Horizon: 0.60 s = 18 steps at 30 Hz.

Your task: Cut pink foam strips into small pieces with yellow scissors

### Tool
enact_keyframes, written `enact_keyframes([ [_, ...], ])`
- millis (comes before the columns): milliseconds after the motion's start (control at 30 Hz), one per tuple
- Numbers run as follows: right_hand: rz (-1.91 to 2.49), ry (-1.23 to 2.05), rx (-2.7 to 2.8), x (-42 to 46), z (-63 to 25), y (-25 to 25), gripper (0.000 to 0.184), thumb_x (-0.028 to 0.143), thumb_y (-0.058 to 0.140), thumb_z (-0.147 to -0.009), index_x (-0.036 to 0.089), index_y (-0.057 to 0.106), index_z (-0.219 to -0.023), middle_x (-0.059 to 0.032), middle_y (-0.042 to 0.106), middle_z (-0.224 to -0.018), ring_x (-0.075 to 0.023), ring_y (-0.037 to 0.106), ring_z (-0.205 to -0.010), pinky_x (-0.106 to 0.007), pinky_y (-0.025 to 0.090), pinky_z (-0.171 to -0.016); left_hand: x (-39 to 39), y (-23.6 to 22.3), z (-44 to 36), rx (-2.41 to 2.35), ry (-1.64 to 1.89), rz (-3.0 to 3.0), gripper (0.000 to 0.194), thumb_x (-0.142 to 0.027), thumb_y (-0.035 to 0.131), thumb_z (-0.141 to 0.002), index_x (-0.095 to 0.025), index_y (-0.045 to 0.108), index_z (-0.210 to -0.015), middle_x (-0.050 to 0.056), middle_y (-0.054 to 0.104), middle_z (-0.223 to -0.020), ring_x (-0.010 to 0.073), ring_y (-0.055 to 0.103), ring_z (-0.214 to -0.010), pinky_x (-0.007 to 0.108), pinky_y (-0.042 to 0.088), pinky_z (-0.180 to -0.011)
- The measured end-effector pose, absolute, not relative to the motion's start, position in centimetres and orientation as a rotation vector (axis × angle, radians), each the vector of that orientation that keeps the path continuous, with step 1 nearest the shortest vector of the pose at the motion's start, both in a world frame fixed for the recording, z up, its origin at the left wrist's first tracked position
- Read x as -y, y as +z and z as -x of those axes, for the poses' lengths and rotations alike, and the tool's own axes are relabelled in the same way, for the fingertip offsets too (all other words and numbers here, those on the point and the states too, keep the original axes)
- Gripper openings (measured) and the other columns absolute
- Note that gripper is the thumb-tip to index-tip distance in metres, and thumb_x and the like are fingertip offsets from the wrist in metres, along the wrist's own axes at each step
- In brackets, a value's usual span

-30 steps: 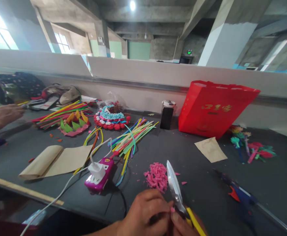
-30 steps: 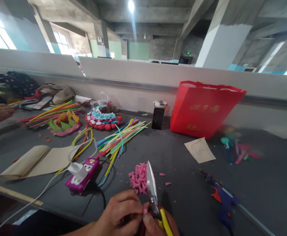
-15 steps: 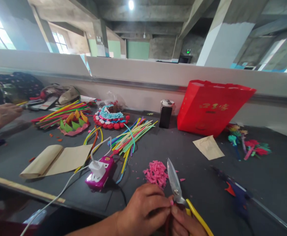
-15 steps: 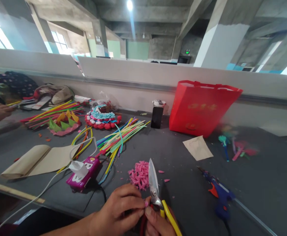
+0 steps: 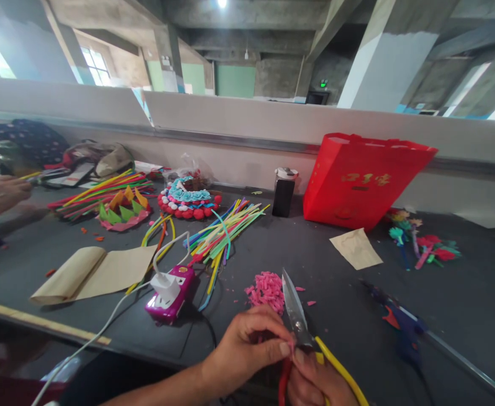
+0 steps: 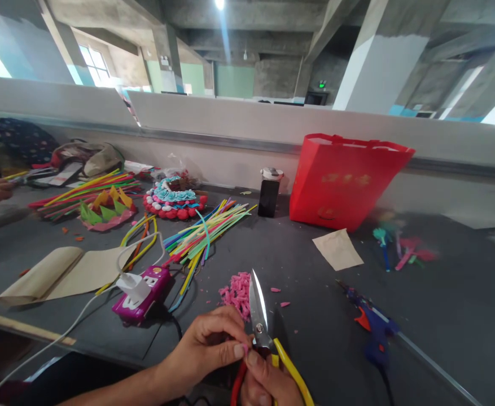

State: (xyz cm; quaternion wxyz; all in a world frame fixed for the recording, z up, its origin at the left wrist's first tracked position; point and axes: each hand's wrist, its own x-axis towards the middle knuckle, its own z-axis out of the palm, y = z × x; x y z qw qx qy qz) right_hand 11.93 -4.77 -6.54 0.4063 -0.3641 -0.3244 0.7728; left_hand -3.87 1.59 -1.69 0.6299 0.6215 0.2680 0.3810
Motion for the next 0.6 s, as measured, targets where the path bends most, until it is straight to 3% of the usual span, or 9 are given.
enact_keyframes([
  [300, 0.934, 2.082, 0.663, 4.1, -12.0, -4.8, 0.071, 0.071, 0.064, -0.069, 0.02, 0.022, -0.042, 0.0103, 0.025, -0.032, 0.0, 0.024, -0.029, -0.013, 0.017, -0.032, -1.9, -2.3, 3.2, -0.534, 0.856, -1.159, 0.013, -0.024, 0.076, -0.071, -0.014, 0.069, -0.073, 0.003, 0.058, -0.076, 0.0118, 0.053, -0.074, 0.023, 0.042, -0.07],
  [367, 0.964, 2.021, 0.651, 4.2, -11.8, -4.6, 0.067, 0.071, 0.065, -0.069, 0.019, 0.029, -0.046, 0.0114, 0.024, -0.034, -0.0005, 0.024, -0.031, -0.012, 0.018, -0.032, -2.0, -2.4, 3.2, -0.546, 0.875, -1.121, 0.014, -0.024, 0.077, -0.071, -0.014, 0.067, -0.072, 0.002, 0.059, -0.077, 0.0114, 0.055, -0.071, 0.022, 0.043, -0.066],
  [467, 1.07, 1.811, 0.7, 4.6, -11.5, -4.2, 0.052, 0.069, 0.065, -0.07, 0.02, 0.049, -0.068, 0.0132, 0.029, -0.039, -0.0019, 0.024, -0.033, -0.013, 0.022, -0.034, -2.4, -2.3, 3.4, -0.584, 0.877, -0.997, 0.017, -0.028, 0.073, -0.075, -0.015, 0.063, -0.076, 0.002, 0.062, -0.075, 0.0094, 0.056, -0.056, 0.022, 0.042, -0.054],
  [600, 1.239, 1.498, 0.908, 5.0, -11.8, -3.5, 0.052, 0.067, 0.061, -0.076, 0.018, 0.055, -0.092, 0.0129, 0.031, -0.04, -0.0034, 0.026, -0.035, -0.016, 0.023, -0.036, -2.9, -2.2, 3.9, -0.625, 0.864, -0.856, 0.017, -0.029, 0.068, -0.079, -0.016, 0.057, -0.079, 0.002, 0.065, -0.067, 0.0102, 0.056, -0.046, 0.022, 0.042, -0.048],
])
